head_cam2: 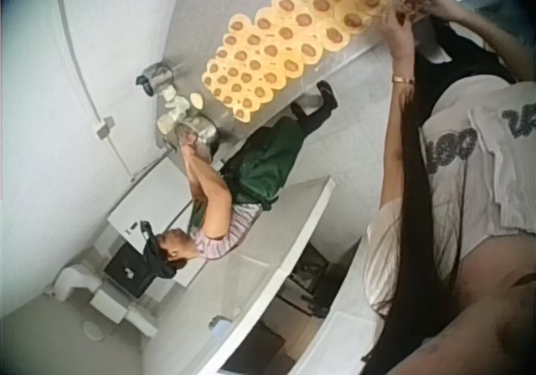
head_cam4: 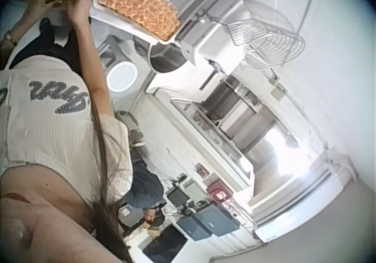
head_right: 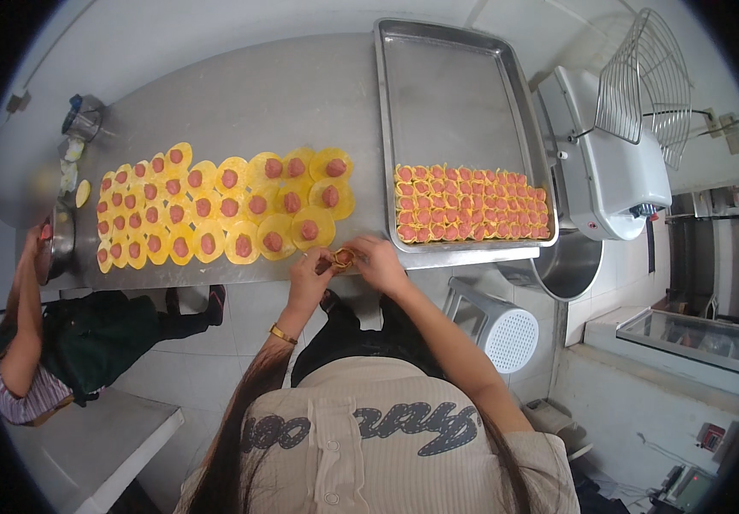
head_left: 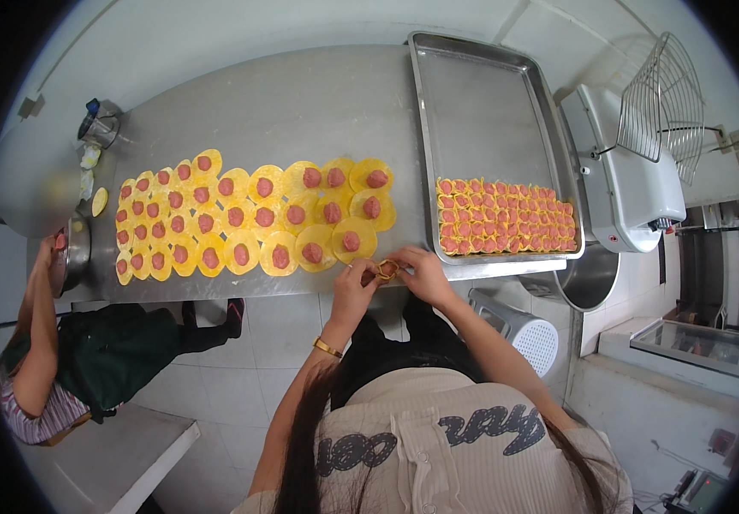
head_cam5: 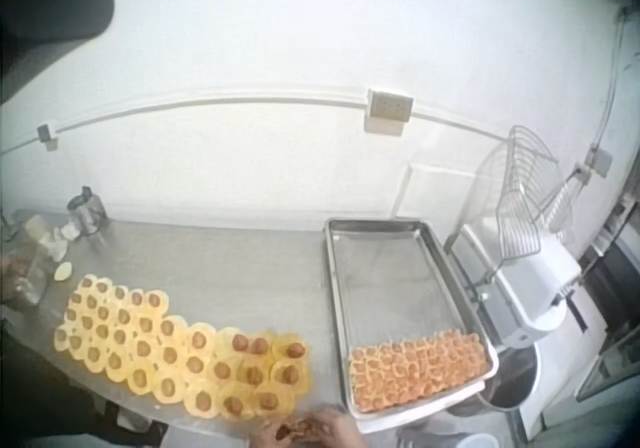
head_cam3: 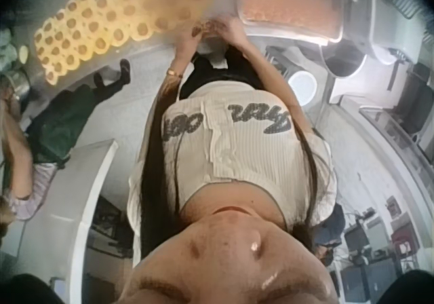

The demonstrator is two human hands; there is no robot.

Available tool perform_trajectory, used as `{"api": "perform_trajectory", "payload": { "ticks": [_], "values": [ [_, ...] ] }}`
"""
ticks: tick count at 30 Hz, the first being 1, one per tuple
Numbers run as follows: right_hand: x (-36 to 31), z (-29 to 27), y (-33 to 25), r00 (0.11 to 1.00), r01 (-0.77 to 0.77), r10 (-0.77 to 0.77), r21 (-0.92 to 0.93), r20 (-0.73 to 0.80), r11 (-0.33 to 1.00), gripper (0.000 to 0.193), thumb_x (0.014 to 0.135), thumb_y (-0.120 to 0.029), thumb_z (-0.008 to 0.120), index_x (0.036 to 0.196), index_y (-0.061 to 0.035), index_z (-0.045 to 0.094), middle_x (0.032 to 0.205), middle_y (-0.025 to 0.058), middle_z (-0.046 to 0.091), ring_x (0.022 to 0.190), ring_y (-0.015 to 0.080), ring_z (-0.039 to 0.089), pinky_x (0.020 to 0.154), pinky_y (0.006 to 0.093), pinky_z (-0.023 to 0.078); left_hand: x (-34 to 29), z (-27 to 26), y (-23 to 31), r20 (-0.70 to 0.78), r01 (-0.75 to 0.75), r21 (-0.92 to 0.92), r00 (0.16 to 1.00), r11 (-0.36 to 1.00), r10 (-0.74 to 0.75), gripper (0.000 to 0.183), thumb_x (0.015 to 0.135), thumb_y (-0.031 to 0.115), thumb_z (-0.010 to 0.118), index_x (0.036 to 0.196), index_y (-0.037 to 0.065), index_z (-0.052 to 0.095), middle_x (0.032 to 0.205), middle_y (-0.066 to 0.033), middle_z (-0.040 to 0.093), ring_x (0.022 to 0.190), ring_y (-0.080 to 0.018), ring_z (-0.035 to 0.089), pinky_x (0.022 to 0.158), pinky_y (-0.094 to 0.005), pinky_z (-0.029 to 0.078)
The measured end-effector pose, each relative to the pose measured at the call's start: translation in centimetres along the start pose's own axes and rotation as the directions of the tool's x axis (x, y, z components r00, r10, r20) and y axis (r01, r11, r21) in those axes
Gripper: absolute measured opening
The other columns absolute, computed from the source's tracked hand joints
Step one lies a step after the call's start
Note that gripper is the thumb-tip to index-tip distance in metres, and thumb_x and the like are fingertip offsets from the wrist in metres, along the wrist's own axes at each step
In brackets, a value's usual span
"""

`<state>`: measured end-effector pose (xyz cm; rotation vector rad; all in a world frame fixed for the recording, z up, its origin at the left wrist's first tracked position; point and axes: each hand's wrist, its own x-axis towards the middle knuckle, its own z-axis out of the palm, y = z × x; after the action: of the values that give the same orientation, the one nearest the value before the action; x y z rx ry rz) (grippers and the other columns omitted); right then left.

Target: The person folds small yellow dough wrappers around pink filling balls and places the finished dumplings onto a metal tray. Another person adds filling to wrappers in the background. The camera wearer continues folding and arranging the dumplings in rows on the tray.

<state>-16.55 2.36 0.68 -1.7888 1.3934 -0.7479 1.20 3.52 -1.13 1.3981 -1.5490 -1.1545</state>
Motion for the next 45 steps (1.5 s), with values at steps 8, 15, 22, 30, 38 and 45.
{"api": "perform_trajectory", "payload": {
  "ticks": [8,15,22,30,38,45],
  "values": [
    [0.6,-0.8,-0.2,1.0,0.006,-0.006,0.051,0.006,0.999,0.035,0.066,0.009,0.059,0.099,-0.0009,0.065,0.092,0.0151,0.063,0.08,0.0338,0.063,0.071,0.0389,0.051,0.8,0.0,0.2,0.053,-0.05,0.183,0.998,0.982,0.041,0.038,0.069,0.001,0.077,0.103,-0.001,0.06,0.09,-0.0116,0.068,0.079,-0.0212,0.069,0.071,-0.0308,0.055],
    [1.0,-0.5,0.0,0.996,-0.036,0.038,-0.028,0.08,0.999,0.034,0.065,0.007,0.062,0.098,-0.0008,0.064,0.089,0.0155,0.062,0.081,0.0356,0.063,0.072,0.0405,0.051,2.0,-0.4,1.0,0.201,0.0,0.197,0.979,0.98,-0.041,0.034,0.07,0.008,0.079,0.098,0.001,0.062,0.077,-0.0102,0.067,0.073,-0.0214,0.067,0.067,-0.0322,0.053],
    [0.8,-0.7,-0.3,0.998,0.037,-0.041,-0.092,-0.038,0.995,0.028,0.066,0.005,0.063,0.093,-0.0023,0.064,0.09,0.0168,0.061,0.087,0.0384,0.06,0.075,0.0427,0.049,2.2,-0.3,1.4,0.134,-0.13,0.28,0.986,0.951,0.096,0.036,0.065,0.014,0.083,0.088,0.002,0.058,0.077,-0.0106,0.066,0.071,-0.0244,0.067,0.065,-0.0333,0.051],
    [1.3,-0.4,-0.8,0.996,-0.056,0.061,-0.08,0.07,0.995,0.031,0.065,0.005,0.064,0.095,-0.0024,0.064,0.093,0.0165,0.059,0.089,0.0385,0.06,0.077,0.0435,0.049,2.4,0.5,1.1,0.181,0.011,0.27,0.982,0.963,-0.062,0.038,0.067,0.01,0.081,0.097,0.001,0.059,0.08,-0.01,0.067,0.072,-0.0237,0.068,0.065,-0.0331,0.052],
    [0.8,-0.1,-0.8,0.998,-0.063,0.063,-0.121,-0.004,0.991,0.027,0.064,0.006,0.061,0.091,-0.0016,0.062,0.09,0.016,0.057,0.085,0.0382,0.059,0.074,0.0445,0.048,2.5,0.1,1.0,0.172,-0.032,0.177,0.985,0.984,0.001,0.031,0.069,0.006,0.079,0.095,0.0,0.062,0.086,-0.0116,0.069,0.074,-0.0209,0.069,0.066,-0.0304,0.053],
    [1.0,-0.3,-0.1,0.996,0.038,-0.049,-0.149,-0.07,0.988,0.025,0.068,0.007,0.059,0.091,-0.0013,0.063,0.089,0.0161,0.057,0.087,0.0373,0.059,0.074,0.0423,0.049,2.7,0.3,0.7,0.137,-0.048,0.192,0.99,0.98,0.022,0.027,0.072,0.007,0.077,0.093,0.0,0.063,0.082,-0.0114,0.068,0.073,-0.0206,0.068,0.065,-0.0314,0.053]
  ]
}}
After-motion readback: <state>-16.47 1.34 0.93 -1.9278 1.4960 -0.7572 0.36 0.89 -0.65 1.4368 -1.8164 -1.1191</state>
